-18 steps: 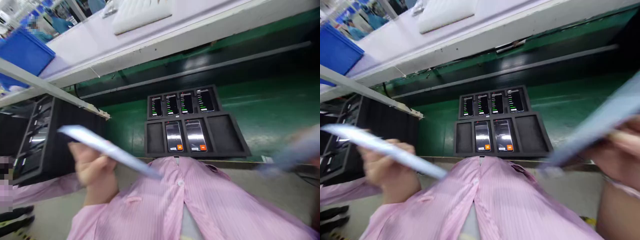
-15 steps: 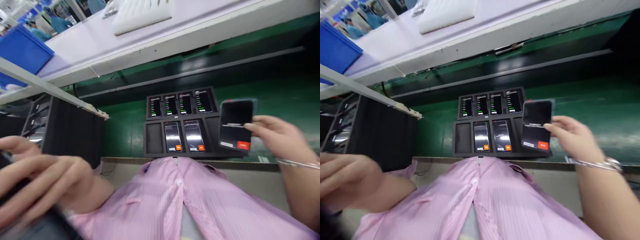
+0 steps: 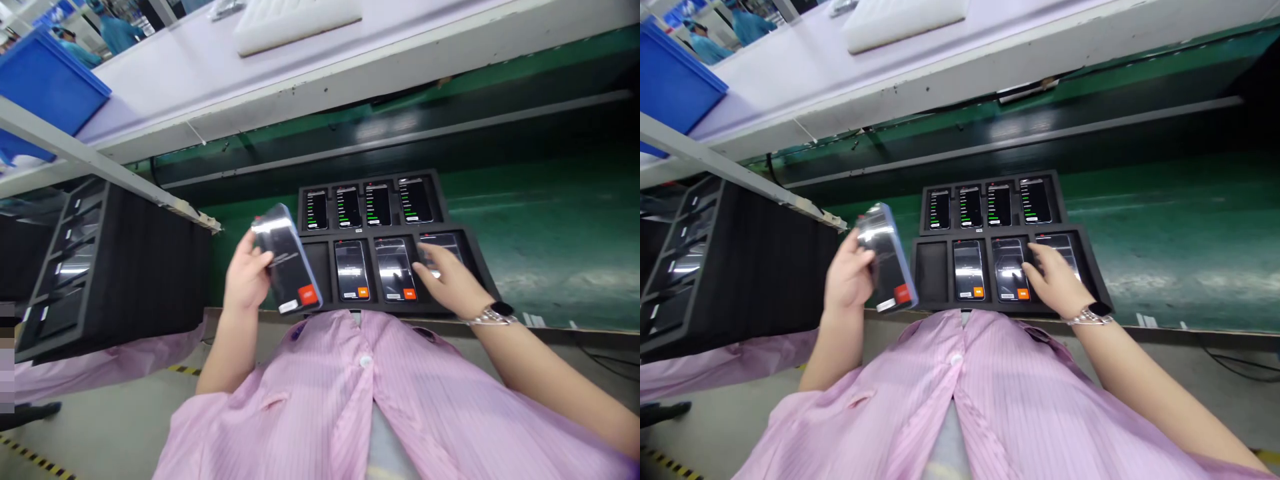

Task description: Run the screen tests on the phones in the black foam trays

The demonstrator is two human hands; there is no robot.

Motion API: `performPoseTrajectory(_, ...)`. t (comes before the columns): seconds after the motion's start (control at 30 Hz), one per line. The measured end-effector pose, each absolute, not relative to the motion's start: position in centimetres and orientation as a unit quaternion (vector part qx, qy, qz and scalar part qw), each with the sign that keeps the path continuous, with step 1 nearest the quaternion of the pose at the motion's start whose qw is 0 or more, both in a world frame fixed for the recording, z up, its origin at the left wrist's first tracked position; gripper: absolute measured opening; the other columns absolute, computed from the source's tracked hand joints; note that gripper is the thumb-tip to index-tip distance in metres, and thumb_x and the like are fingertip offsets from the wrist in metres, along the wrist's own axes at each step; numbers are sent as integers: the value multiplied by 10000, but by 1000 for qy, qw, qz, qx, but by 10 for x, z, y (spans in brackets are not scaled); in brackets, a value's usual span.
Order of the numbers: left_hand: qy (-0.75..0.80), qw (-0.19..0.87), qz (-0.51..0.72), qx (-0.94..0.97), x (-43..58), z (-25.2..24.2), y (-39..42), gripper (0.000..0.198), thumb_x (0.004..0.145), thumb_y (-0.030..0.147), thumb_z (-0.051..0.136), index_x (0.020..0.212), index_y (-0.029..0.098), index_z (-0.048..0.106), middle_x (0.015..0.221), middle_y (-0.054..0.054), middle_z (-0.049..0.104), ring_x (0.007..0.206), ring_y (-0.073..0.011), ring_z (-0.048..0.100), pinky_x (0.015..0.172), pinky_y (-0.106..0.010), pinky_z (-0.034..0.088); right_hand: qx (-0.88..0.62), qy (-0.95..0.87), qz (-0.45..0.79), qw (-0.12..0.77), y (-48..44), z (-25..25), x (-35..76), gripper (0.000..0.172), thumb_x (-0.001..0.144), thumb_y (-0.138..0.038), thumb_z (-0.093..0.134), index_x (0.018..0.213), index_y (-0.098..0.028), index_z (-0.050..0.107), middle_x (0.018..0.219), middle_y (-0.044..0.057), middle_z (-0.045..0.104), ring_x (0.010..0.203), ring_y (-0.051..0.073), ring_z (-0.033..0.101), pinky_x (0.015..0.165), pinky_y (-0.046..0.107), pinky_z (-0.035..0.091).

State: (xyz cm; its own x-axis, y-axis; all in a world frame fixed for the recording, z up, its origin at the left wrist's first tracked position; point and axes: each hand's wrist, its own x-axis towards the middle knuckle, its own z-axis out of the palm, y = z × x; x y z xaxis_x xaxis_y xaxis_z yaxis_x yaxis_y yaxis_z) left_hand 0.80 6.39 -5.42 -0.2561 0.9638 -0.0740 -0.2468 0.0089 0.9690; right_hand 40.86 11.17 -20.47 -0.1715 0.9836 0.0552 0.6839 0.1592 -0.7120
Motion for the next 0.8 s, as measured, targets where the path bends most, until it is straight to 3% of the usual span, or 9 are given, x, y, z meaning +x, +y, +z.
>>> performPoseTrajectory(0.13, 621, 559, 461, 299, 8, -135, 95, 961, 626, 199, 890, 1480, 188, 448, 789, 29, 723, 608, -147, 655, 532, -192, 445, -596, -642, 366, 315, 102, -230, 371, 687, 912, -568, 610, 1493, -217, 502, 1600, 207, 447, 1496, 380, 454, 1158, 602, 500)
performPoseTrajectory(0.27, 668, 553, 392, 308, 14, -183, 98, 920, 741, 105, 732, 1565, 184, 332, 771, 49, 715, 611, -135, 654, 591, -205, 476, -681, -507, 414, 328, 115, -236, 365, 864, 831, -562, 699, 1559, -192, 416, 1562, 226, 498, 1350, 373, 600, 1093, 553, 566)
performPoseTrajectory(0.4, 685, 541, 318, 370, 22, -197, 103, 824, 832, 77, 646, 1586, 172, 330, 860, -4, 749, 745, -181, 727, 728, -286, 567, -685, -553, 425, 210, 128, -224, 367, 795, 783, -525, 772, 1451, -146, 571, 1415, 228, 632, 1306, 410, 625, 1149, 580, 509)
performPoseTrajectory(0.5, 726, 433, 214, 489, 27, -193, 103, 764, 910, 123, 630, 1613, 146, 330, 1133, -142, 768, 1013, -280, 762, 921, -422, 599, -671, -579, 415, 207, 125, -217, 360, 761, 804, -505, 758, 1464, -174, 572, 1487, 199, 594, 1384, 401, 564, 1184, 592, 466)
performPoseTrajectory(0.57, 722, 297, 169, 601, 34, -187, 102, 731, 948, 184, 646, 1614, 120, 351, 1429, -238, 643, 1343, -353, 630, 1119, -513, 522, -680, -521, 452, 249, 121, -213, 355, 780, 837, -481, 737, 1525, -195, 506, 1571, 182, 528, 1451, 356, 511, 1208, 531, 452)
performPoseTrajectory(0.67, 659, 136, 133, 727, 53, -179, 104, 536, 1007, 298, 641, 1504, 135, 527, 1677, -219, 395, 1624, -368, 251, 1296, -565, 334, -700, -425, 503, 277, 124, -205, 354, 800, 885, -393, 709, 1590, -168, 405, 1641, 202, 450, 1473, 292, 501, 1192, 400, 463)
performPoseTrajectory(0.73, 634, 105, 92, 761, 68, -178, 112, 426, 1032, 395, 636, 1390, 163, 637, 1721, -178, 331, 1652, -375, 141, 1317, -593, 287, -712, -447, 500, 207, 133, -196, 358, 701, 901, -325, 707, 1531, -125, 476, 1515, 220, 584, 1335, 284, 622, 1140, 370, 491)
performPoseTrajectory(0.8, 628, 103, 48, 770, 81, -181, 122, 454, 1029, 487, 645, 1338, 155, 680, 1744, -175, 281, 1655, -400, 103, 1326, -620, 249, -716, -488, 487, 113, 140, -183, 365, 493, 917, -273, 704, 1369, -102, 608, 1203, 183, 749, 1036, 271, 739, 1039, 388, 538)
